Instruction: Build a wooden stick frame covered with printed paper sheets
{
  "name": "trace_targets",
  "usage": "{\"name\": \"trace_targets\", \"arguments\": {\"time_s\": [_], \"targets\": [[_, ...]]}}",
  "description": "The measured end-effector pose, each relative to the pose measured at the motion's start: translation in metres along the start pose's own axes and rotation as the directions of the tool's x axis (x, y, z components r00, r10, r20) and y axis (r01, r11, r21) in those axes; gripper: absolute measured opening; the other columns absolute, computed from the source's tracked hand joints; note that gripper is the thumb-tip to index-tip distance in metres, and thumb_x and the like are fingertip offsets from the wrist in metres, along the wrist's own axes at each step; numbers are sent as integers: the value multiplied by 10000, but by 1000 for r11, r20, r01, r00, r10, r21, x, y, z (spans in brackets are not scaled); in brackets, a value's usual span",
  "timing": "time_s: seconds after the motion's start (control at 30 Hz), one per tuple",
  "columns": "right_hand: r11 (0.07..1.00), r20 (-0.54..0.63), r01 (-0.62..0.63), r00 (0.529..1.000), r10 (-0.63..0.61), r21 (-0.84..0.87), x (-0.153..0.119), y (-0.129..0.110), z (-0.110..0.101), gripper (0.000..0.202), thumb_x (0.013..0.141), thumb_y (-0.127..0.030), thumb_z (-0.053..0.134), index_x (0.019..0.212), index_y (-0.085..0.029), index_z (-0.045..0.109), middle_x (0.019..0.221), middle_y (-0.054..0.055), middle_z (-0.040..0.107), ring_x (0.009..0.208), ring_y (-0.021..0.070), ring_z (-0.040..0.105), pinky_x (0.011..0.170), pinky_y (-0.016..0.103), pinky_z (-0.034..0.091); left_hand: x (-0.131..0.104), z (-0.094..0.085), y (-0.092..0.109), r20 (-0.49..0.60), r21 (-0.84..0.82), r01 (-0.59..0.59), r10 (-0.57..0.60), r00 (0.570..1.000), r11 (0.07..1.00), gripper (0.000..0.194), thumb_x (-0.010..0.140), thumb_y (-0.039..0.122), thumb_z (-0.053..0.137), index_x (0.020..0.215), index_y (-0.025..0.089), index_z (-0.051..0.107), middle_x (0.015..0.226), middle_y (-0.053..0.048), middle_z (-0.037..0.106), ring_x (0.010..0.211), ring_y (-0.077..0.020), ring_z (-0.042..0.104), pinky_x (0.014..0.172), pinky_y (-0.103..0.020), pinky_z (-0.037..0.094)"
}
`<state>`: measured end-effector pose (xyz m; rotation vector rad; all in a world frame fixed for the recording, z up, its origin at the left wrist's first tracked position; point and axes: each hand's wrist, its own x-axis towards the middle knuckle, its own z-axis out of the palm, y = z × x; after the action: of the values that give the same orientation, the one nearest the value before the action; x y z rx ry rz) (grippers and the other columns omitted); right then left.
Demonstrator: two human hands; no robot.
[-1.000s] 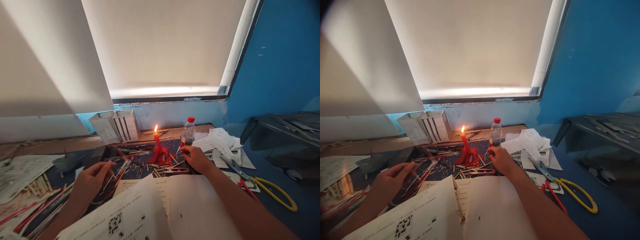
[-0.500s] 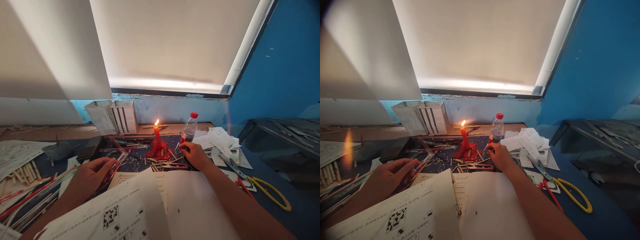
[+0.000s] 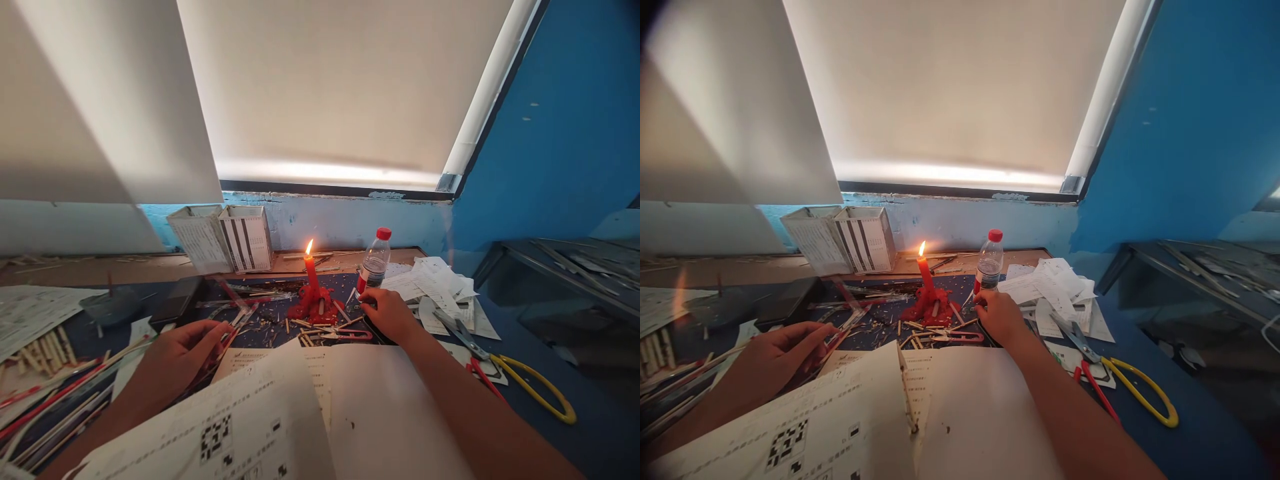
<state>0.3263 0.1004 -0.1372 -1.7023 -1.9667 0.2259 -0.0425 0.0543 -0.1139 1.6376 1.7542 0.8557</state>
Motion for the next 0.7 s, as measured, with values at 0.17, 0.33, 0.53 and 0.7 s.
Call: {"name": "trace_targets", "arguments": {"time_s": [0.17,0.33,0.53,0.7], "targets": [[1000,22,12,1000,-12,4,-1,-4,1,152,866,-209,642,949,-248,764,948,35,789,901,231,729,795,314,512,-1,-1,3,-16,76,-26,28,999,997,411,804,592,578,814,213,737,564,43,649,509,-155,544,486,-218,364],[1000,12,3,1000,-3,16,0,-3,1,156,865,-208,640,952,-245,763,958,40,790,926,240,726,831,328,509,-4,0,7,-32,78,-49,51,998,996,424,805,599,565,770,210,730,548,43,636,525,-152,539,499,-219,374],[998,0,-17,1000,17,53,-3,-3,0,232,831,-283,703,1060,-251,721,964,30,783,854,232,721,730,305,514,-4,1,5,-20,61,-29,30,999,998,416,812,590,568,827,208,730,543,59,626,480,-130,518,478,-204,345],[998,6,-4,1000,3,68,-5,-7,-1,97,827,-252,685,923,-242,698,895,2,772,761,198,697,667,281,476,-3,0,5,-12,62,-40,41,999,997,399,822,578,578,807,209,730,549,55,632,502,-135,513,484,-206,342]]}}
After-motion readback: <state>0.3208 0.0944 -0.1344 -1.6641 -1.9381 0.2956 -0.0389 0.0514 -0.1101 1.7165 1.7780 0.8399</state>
